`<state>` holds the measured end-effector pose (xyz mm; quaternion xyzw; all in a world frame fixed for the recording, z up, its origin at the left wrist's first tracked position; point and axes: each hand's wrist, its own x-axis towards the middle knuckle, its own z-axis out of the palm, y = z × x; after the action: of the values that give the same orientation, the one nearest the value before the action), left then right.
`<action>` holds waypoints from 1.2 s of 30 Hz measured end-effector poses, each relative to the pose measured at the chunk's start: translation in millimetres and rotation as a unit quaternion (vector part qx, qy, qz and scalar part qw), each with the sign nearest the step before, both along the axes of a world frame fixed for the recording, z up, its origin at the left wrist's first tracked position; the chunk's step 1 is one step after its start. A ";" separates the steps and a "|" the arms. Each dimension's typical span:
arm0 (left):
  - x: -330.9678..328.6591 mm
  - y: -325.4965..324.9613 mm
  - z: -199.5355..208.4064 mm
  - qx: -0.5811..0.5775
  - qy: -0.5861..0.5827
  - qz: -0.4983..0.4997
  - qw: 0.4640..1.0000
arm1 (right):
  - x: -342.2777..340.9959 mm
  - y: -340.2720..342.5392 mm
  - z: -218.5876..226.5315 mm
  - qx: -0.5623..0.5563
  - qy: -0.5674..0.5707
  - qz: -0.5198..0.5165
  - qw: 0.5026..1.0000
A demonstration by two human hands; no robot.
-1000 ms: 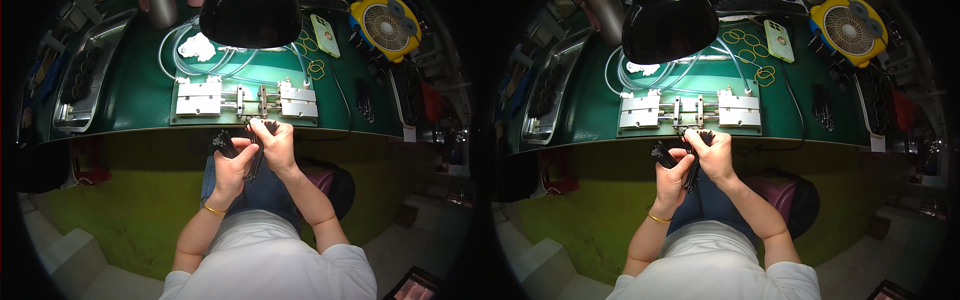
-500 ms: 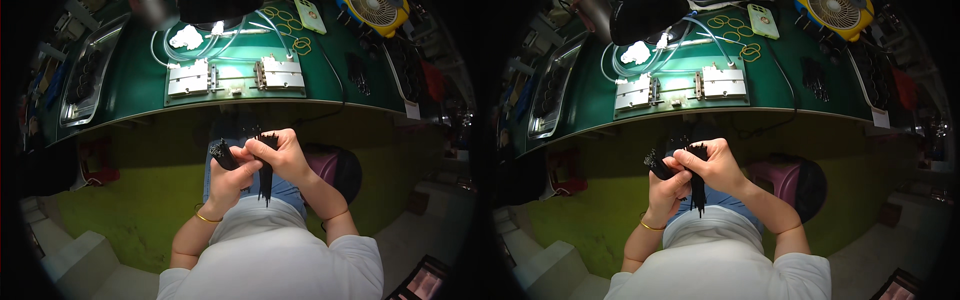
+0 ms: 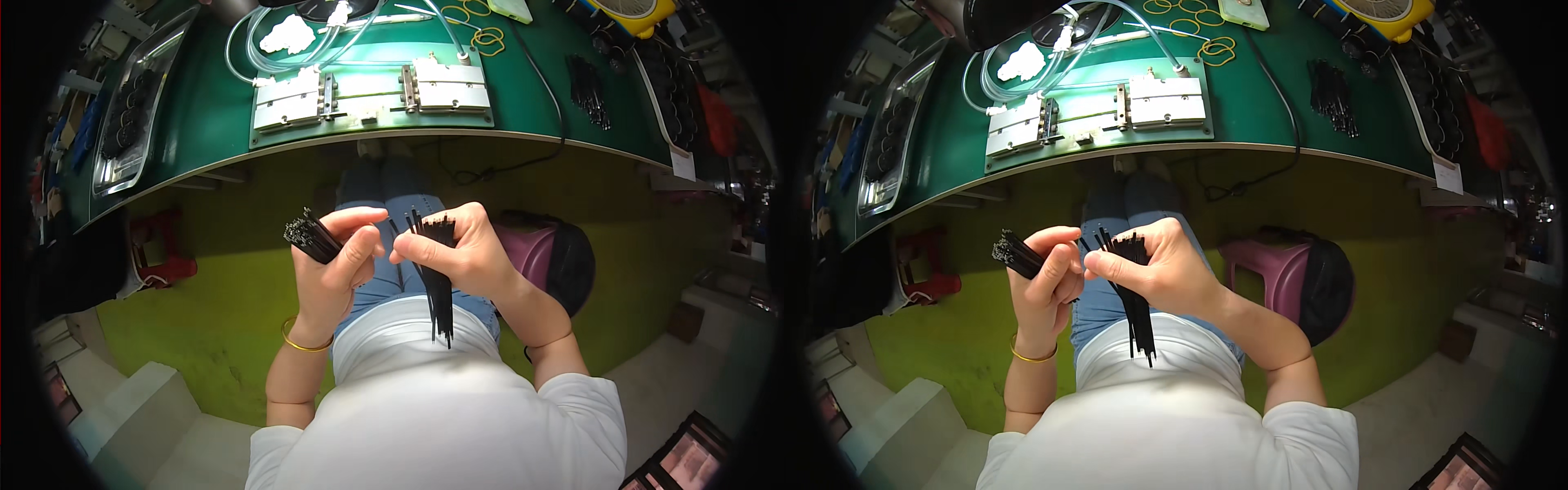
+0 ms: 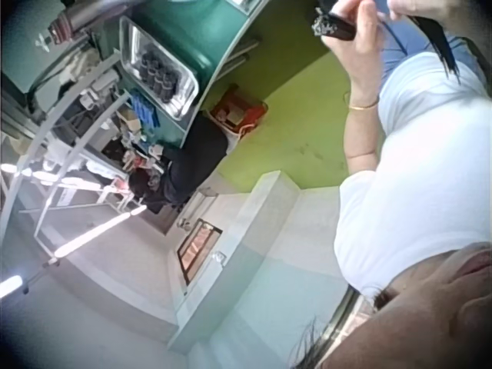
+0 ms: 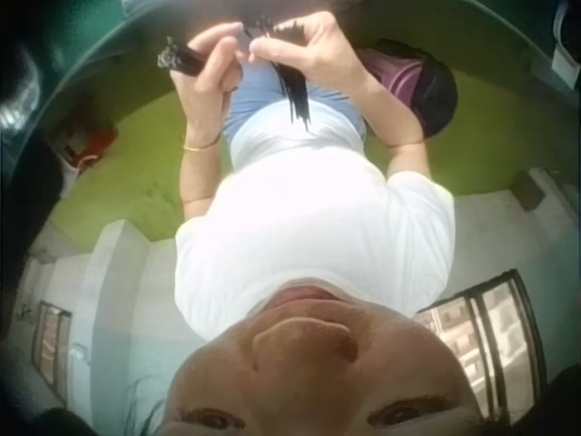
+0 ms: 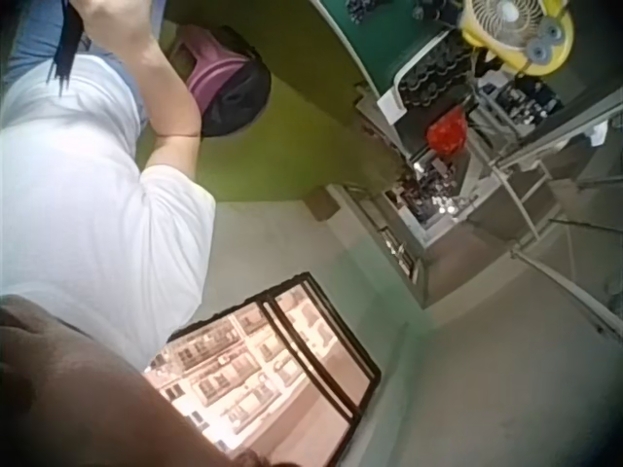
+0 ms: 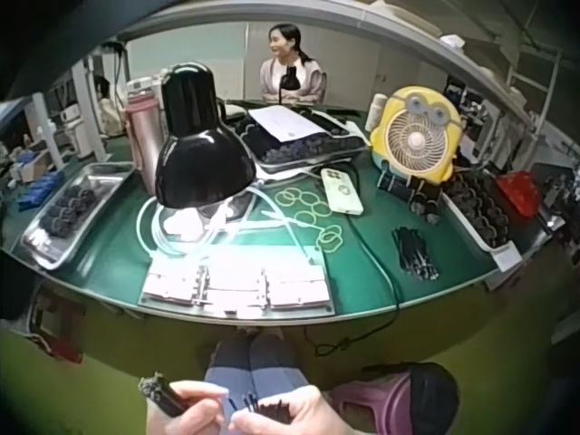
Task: The person is assembling electronic components by sorting and attaching wires into black connector pieces.
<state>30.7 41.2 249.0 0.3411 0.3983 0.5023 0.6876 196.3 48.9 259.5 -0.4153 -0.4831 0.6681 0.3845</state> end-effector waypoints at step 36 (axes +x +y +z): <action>-3.0 -7.9 10.4 0.041 0.066 -0.026 0.997 | 3.1 -10.9 8.0 -0.011 0.042 0.047 0.998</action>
<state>27.7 33.3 259.3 0.4117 0.4127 0.4765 0.6581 199.3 38.0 267.5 -0.3676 -0.4784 0.7075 0.3681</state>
